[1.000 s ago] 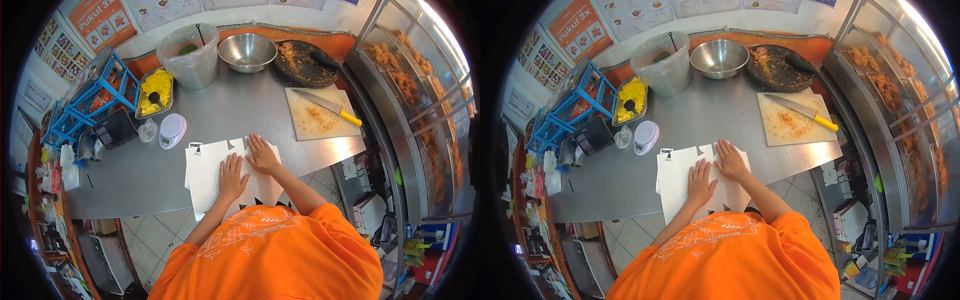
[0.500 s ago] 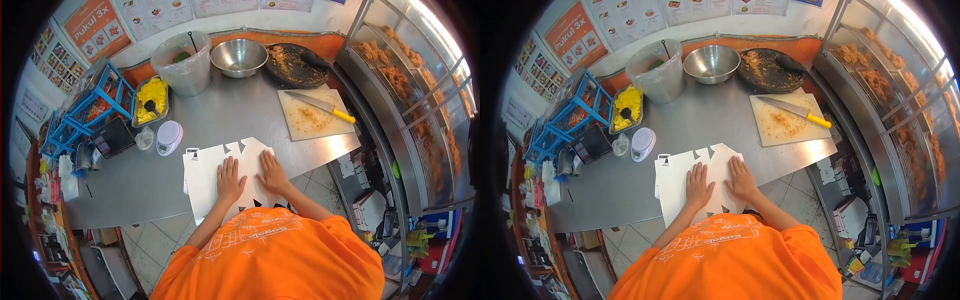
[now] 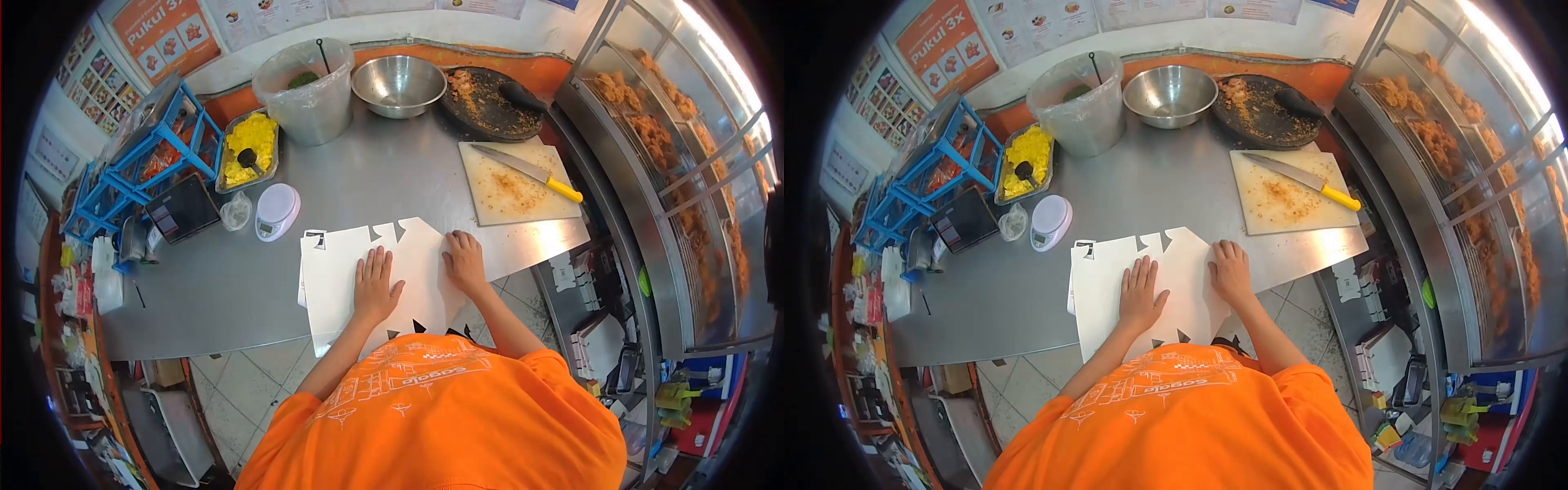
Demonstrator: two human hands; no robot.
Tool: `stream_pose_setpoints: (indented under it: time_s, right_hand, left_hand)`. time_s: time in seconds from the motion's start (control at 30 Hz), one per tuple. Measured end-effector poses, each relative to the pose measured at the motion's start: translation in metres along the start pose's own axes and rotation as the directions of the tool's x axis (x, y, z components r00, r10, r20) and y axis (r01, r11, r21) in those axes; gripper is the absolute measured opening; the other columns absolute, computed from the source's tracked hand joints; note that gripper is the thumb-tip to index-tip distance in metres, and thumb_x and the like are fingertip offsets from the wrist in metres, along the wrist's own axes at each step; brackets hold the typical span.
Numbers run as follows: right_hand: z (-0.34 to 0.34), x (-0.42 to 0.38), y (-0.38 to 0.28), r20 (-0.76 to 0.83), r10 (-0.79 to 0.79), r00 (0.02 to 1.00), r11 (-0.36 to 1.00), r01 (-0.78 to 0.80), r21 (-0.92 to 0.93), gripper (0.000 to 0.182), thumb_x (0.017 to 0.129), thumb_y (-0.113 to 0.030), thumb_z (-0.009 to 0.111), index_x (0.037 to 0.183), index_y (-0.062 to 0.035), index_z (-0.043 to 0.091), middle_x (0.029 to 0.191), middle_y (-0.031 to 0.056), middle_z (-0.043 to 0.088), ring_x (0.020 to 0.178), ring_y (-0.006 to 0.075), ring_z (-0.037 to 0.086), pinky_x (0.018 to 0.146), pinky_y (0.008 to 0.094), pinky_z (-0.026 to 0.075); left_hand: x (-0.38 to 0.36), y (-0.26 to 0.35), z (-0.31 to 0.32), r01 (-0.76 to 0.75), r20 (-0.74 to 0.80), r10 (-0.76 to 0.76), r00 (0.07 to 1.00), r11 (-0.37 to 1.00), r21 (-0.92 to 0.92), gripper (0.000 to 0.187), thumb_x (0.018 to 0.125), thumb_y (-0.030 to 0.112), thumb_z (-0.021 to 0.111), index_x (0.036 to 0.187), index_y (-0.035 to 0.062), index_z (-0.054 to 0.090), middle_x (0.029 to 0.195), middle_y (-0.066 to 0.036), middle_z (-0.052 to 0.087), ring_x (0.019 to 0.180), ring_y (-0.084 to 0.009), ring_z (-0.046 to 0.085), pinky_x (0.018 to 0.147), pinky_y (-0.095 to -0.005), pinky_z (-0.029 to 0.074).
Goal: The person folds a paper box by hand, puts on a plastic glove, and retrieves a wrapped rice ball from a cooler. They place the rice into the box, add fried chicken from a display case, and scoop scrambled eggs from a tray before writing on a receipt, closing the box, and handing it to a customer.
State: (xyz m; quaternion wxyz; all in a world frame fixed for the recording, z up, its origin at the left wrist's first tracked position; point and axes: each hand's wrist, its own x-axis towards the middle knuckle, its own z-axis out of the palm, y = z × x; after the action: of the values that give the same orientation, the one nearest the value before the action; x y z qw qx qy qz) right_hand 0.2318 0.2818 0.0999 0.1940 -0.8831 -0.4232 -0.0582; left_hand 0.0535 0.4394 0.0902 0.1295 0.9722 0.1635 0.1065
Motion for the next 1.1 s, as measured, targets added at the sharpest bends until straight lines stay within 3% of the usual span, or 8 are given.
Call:
stream_pose_setpoints:
  time_s: [0.07,0.17,0.37,0.67,1.1]
  right_hand:
    - [-0.014,0.013,0.000,0.148,0.089,0.985,0.979,-0.114,0.172,0.042,0.079,-0.015,0.064,0.118,-0.0059,0.053,0.121,0.0146,0.049,0.116,0.0344,0.042,0.098,0.0455,0.031]
    - [-0.013,0.014,0.002,0.073,0.078,0.994,0.968,-0.093,0.231,0.037,0.074,-0.011,0.068,0.109,-0.0090,0.055,0.116,0.0121,0.049,0.111,0.0330,0.042,0.095,0.0448,0.033]
    - [-0.005,0.008,0.009,0.137,0.043,0.990,0.981,-0.068,0.184,0.034,0.073,-0.010,0.069,0.104,-0.0103,0.055,0.120,0.0107,0.045,0.115,0.0338,0.038,0.096,0.0457,0.031]
    - [0.001,0.006,0.010,0.068,0.026,0.997,0.975,-0.040,0.219,0.033,0.073,-0.009,0.068,0.102,-0.0126,0.052,0.119,0.0093,0.044,0.115,0.0353,0.037,0.095,0.0477,0.030]
    - [0.004,0.005,0.009,0.084,0.037,0.996,0.972,-0.055,0.228,0.033,0.074,-0.008,0.066,0.104,-0.0138,0.053,0.120,0.0113,0.042,0.117,0.0365,0.035,0.097,0.0487,0.028]
  left_hand:
    - [0.002,0.001,-0.001,0.000,0.009,0.000,1.000,1.000,-0.007,0.069,0.088,0.041,0.051,0.142,0.0034,0.030,0.149,-0.016,0.025,0.140,-0.0304,0.020,0.113,-0.0475,0.012]
    - [0.001,0.001,-0.001,0.003,0.008,-0.003,1.000,1.000,-0.008,0.069,0.088,0.041,0.051,0.142,0.0040,0.029,0.149,-0.016,0.025,0.140,-0.0299,0.019,0.113,-0.0474,0.012]
    - [0.001,0.003,-0.005,0.012,0.027,-0.012,1.000,1.000,0.001,0.069,0.088,0.041,0.050,0.143,0.0048,0.029,0.150,-0.015,0.023,0.140,-0.0288,0.019,0.113,-0.0469,0.011]
    - [0.001,0.004,-0.006,0.025,0.037,-0.024,0.999,0.999,-0.020,0.068,0.089,0.039,0.050,0.143,0.0037,0.027,0.150,-0.016,0.022,0.140,-0.0298,0.017,0.114,-0.0466,0.010]
    - [0.001,0.004,-0.005,0.020,0.014,-0.020,1.000,1.000,-0.007,0.068,0.088,0.040,0.051,0.142,0.0036,0.030,0.150,-0.016,0.024,0.140,-0.0300,0.019,0.113,-0.0471,0.012]
